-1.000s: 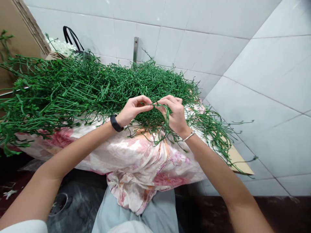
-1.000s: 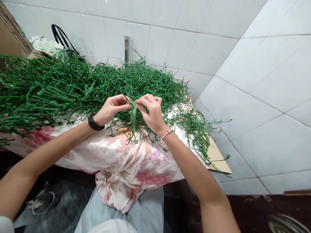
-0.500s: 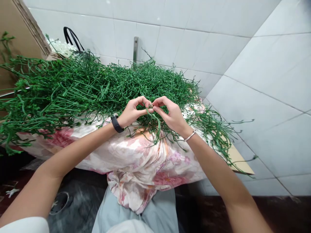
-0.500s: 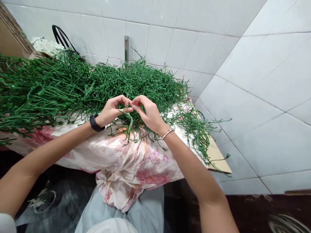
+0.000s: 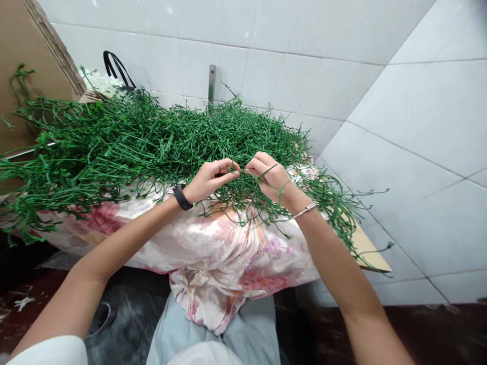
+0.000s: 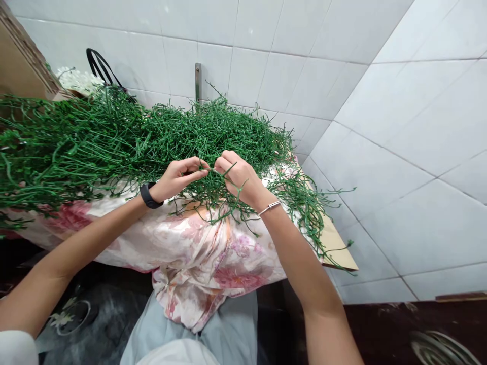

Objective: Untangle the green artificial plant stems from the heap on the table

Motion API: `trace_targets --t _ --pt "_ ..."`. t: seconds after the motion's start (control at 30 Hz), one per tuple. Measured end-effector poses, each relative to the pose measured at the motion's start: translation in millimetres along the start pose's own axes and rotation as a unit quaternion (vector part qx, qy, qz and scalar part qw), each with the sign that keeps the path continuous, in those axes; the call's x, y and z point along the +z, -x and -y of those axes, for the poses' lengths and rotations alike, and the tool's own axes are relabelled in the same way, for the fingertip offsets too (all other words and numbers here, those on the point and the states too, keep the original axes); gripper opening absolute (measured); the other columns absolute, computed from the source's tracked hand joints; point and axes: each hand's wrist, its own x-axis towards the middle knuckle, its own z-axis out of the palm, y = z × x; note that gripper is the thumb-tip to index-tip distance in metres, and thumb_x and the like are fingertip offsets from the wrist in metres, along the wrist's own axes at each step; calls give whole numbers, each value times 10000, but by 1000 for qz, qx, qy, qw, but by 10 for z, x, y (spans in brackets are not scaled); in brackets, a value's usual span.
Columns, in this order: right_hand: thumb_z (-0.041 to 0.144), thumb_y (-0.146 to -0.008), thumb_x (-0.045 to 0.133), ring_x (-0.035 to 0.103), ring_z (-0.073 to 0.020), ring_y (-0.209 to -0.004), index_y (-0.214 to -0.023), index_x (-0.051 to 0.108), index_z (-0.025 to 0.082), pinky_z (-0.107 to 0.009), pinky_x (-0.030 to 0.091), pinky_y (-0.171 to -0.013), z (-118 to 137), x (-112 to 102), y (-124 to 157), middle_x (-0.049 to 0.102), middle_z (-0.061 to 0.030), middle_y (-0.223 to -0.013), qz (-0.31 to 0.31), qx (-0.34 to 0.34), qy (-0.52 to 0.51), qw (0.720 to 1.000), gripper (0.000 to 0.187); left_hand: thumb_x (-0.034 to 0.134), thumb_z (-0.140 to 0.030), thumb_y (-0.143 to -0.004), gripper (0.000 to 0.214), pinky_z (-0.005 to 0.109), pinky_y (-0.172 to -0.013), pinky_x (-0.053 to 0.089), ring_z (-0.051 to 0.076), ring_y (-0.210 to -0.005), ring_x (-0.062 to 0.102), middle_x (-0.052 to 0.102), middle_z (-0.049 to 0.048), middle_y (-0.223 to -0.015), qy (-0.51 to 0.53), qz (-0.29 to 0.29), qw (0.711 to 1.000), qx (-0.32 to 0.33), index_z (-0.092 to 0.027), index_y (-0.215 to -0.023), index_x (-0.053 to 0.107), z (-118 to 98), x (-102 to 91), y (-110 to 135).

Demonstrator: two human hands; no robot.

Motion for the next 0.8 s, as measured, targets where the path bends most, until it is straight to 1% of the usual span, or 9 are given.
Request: trace_targets --t 0.1,0.23,0.33,0.4,0.43,0.5,0.63,0.7,0.8 --pt "109 -833 347 409 -130 -722 -771 472 189 -254 365 -653 61 -86 -9 423 -25 -745 -22 -1 -13 1000 161 551 -402 -752 249 236 -463 113 62 -454 180 288 -60 -493 65 -20 997 -45 -174 -846 588 -89 27 52" --pt "85 -815 357 434 -131 -729 -800 486 186 -258 387 -652 163 -105 -11 452 -36 -763 -37 -14 -8 999 165 597 -405 -713 241 234 -453 88 54 -425 155 242 -74 -440 76 -73 992 -66 -181 -802 609 -211 92 140" --pt "62 -802 351 454 -141 -749 -818 502 183 -278 402 -663 184 -135 35 484 -49 -785 -46 -16 27 998 194 623 -382 -695 220 225 -437 113 45 -419 206 360 -56 -461 87 -97 989 -73 -170 -755 618 -254 88 217" --pt "65 -815 336 466 -150 -759 -775 517 192 -291 401 -666 155 -217 93 500 -47 -763 -113 26 65 991 225 631 -362 -691 203 220 -429 142 39 -423 244 430 -40 -503 92 -140 983 -73 -163 -725 618 -233 25 274" --pt "77 -824 339 470 -155 -761 -740 523 198 -298 396 -664 132 -275 125 502 -43 -741 -167 63 85 980 236 633 -353 -691 194 218 -425 147 36 -419 241 421 -44 -494 95 -177 977 -73 -161 -717 617 -207 -24 301" --pt "154 -824 440 472 -152 -724 -716 549 206 -299 386 -636 79 -390 183 504 -29 -709 -232 149 78 958 162 648 -332 -682 178 214 -412 119 29 -405 174 312 -73 -438 115 -260 954 -91 -160 -700 605 -142 -134 343" --pt "231 -812 499 470 -150 -707 -751 608 211 -305 383 -623 -19 -442 239 517 -22 -692 -159 190 26 969 125 619 -308 -716 161 198 -389 119 26 -394 128 174 -95 -437 240 -298 917 -108 -152 -713 580 -75 -280 339" --pt "245 -813 496 479 -171 -758 -767 625 218 -338 379 -670 -56 -377 247 526 -29 -712 -124 191 55 972 139 614 -308 -723 168 195 -383 130 26 -392 131 167 -96 -443 270 -295 910 -105 -146 -726 575 -110 -294 311" --pt "226 -819 481 474 -236 -943 -923 620 255 -438 327 -787 -31 -287 252 578 -52 -929 -91 199 125 968 175 624 -323 -716 190 195 -382 141 28 -393 150 176 -92 -448 280 -301 907 -89 -152 -694 543 -213 -275 285"
